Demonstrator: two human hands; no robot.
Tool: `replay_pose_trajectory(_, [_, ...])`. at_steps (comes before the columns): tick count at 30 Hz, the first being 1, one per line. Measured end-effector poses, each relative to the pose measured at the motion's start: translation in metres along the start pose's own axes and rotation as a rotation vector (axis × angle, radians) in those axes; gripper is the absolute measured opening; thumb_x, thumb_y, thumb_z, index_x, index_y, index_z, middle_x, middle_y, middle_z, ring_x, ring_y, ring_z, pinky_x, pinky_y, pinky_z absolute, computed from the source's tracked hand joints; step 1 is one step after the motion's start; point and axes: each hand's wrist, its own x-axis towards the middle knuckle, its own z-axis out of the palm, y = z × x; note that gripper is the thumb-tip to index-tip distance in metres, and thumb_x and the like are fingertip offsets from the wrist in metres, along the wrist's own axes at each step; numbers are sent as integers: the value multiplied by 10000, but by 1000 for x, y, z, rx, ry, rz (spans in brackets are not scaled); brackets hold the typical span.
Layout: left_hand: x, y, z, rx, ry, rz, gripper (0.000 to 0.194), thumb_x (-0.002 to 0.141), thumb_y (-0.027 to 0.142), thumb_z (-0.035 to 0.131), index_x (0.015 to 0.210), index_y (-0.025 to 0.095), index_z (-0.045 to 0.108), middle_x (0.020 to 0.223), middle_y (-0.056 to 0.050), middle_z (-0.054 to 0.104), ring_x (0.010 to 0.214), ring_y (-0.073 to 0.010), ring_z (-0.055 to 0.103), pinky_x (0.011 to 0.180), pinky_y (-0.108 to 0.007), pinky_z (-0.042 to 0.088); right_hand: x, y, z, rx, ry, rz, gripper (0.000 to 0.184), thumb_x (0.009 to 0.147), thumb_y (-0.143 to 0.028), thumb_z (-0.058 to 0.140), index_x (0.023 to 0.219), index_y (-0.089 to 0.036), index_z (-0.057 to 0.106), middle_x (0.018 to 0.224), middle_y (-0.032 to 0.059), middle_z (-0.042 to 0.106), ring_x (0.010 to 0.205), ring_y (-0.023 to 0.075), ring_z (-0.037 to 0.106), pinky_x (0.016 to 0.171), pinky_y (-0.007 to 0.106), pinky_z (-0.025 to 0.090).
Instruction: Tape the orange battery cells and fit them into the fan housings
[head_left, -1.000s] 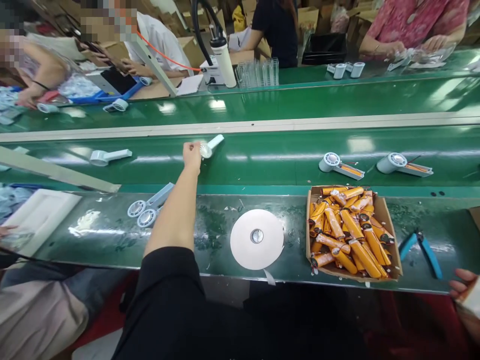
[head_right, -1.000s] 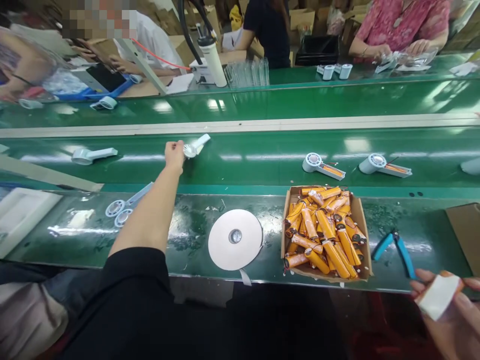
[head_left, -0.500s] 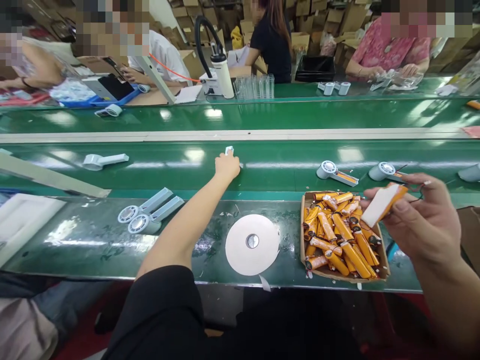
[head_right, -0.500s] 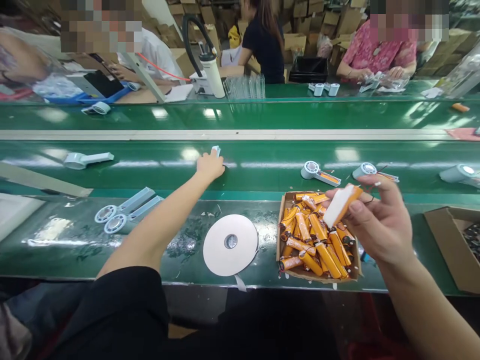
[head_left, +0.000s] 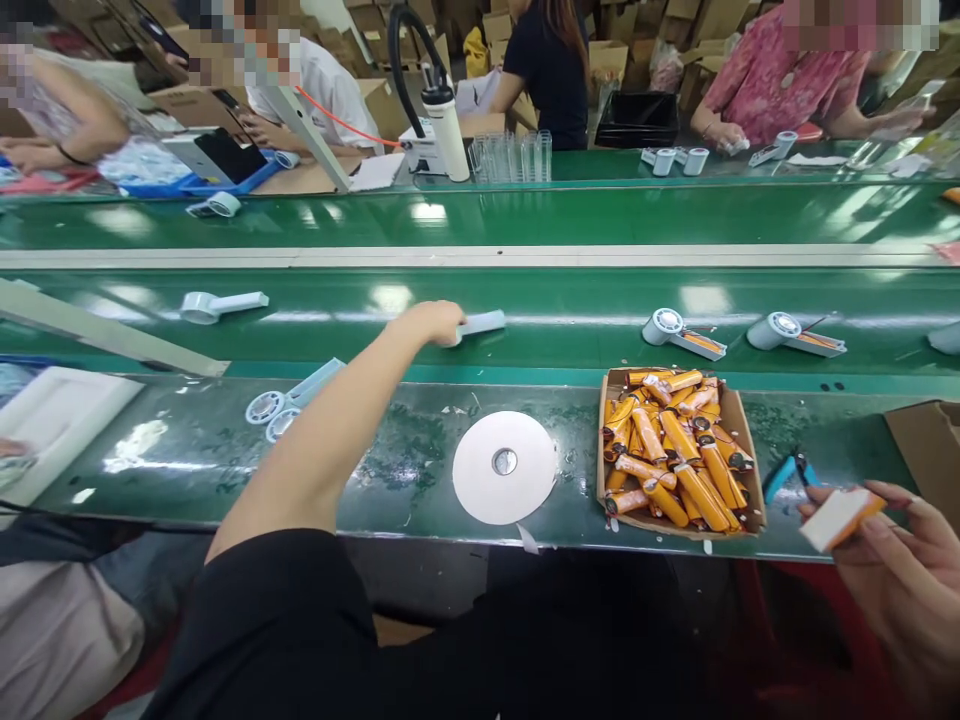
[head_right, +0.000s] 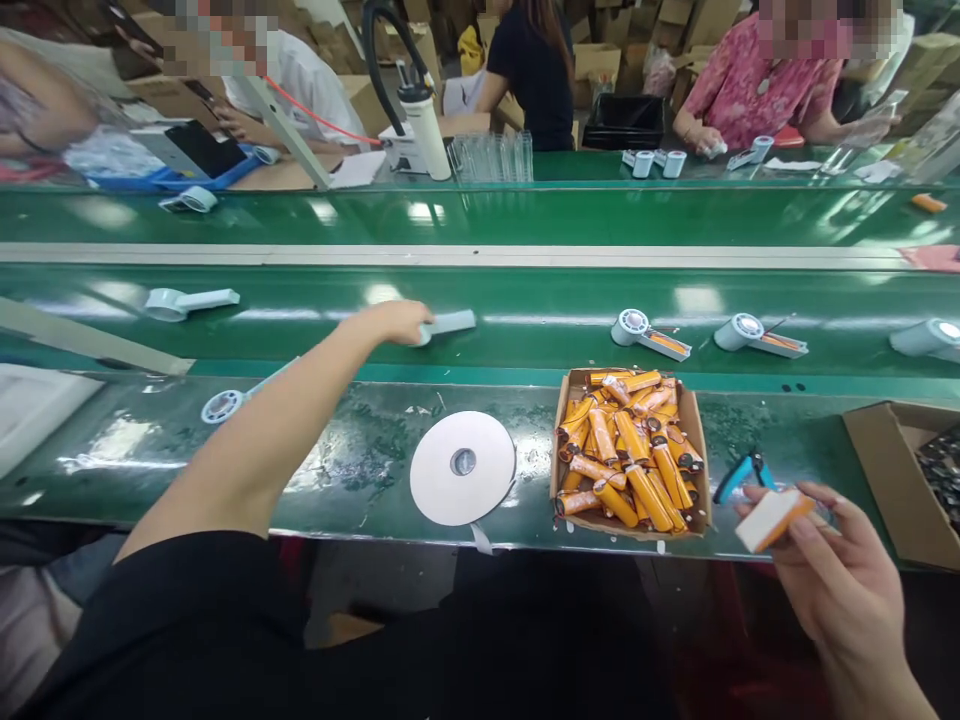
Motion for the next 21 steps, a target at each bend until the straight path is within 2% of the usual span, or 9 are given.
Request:
replay_pose_trajectory(2, [4, 43, 3, 16, 90, 234, 375, 686, 227, 747, 1047, 247, 845, 1430, -140, 713, 1308, -383, 630, 1181, -485, 492, 7, -6, 10, 50, -46, -58, 376, 671, -548, 957, 1017, -511, 816, 961, 125, 831, 1208, 472, 737, 928, 674, 644])
replay_pose_trajectory(5, [15, 120, 8, 26, 202, 534, 408, 713, 161, 712, 1083, 262, 849, 1477, -105, 688, 1408, -341, 544, 1251, -437, 431, 23, -26, 47, 99, -204, -290, 462, 721, -538, 981, 1125, -397, 807, 945, 98, 839, 1041, 431, 815, 858, 644, 698])
replay_pose_trajectory(7, [21, 162, 9, 41, 201, 621, 394, 736, 151, 704, 1081, 271, 853, 1429, -99, 718, 1382, -326, 558, 1248, -428, 425, 38, -39, 79, 116, -329, -473, 429, 802, -485, 954, 1166, -337, 782, 989, 79, 843, 986, 354, 836, 838, 546, 726])
replay_pose_trajectory(9, [27, 187, 8, 53, 163, 616, 309, 765, 168, 709, 1015, 269, 859, 1330, -105, 769, 1313, -321, 607, 1217, -425, 436, 57, -50, 114, 97, -467, -590, 404, 871, -455, 907, 1213, -307, 750, 1054, 65, 837, 989, 287, 835, 871, 474, 725])
replay_pose_trajectory(11, [34, 196, 4, 40, 105, 568, 225, 790, 204, 720, 950, 281, 859, 1202, -96, 812, 1223, -304, 664, 1147, -392, 465, 79, -56, 148, 0, -600, -633, 418, 926, -468, 843, 1282, -288, 718, 1076, 54, 826, 986, 245, 820, 924, 446, 704])
replay_pose_trajectory(15, [48, 189, -9, -84, 24, 509, 197, 819, 328, 748, 980, 325, 862, 1072, -21, 839, 1052, -249, 732, 951, -299, 497, 115, -58, 214, -416, -783, -681, 426, 1021, -373, 688, 1418, -221, 657, 896, 9, 790, 833, 201, 757, 886, 374, 639])
replay_pose_trajectory(18, [51, 185, -12, -176, 76, 449, 260, 903, 394, 687, 1090, 299, 842, 1090, -8, 840, 999, -221, 734, 876, -273, 487, 127, -56, 253, -712, -855, -694, 394, 1051, -273, 620, 1433, -176, 636, 930, 26, 808, 885, 217, 759, 911, 339, 582])
replay_pose_trajectory(21, [50, 190, -8, -218, 169, 368, 269, 963, 372, 632, 1138, 259, 802, 1182, -45, 830, 1053, -227, 730, 860, -273, 479, 130, -50, 274, -966, -899, -718, 399, 1065, -255, 614, 1454, -170, 627, 1095, 82, 828, 1057, 273, 768, 979, 349, 549])
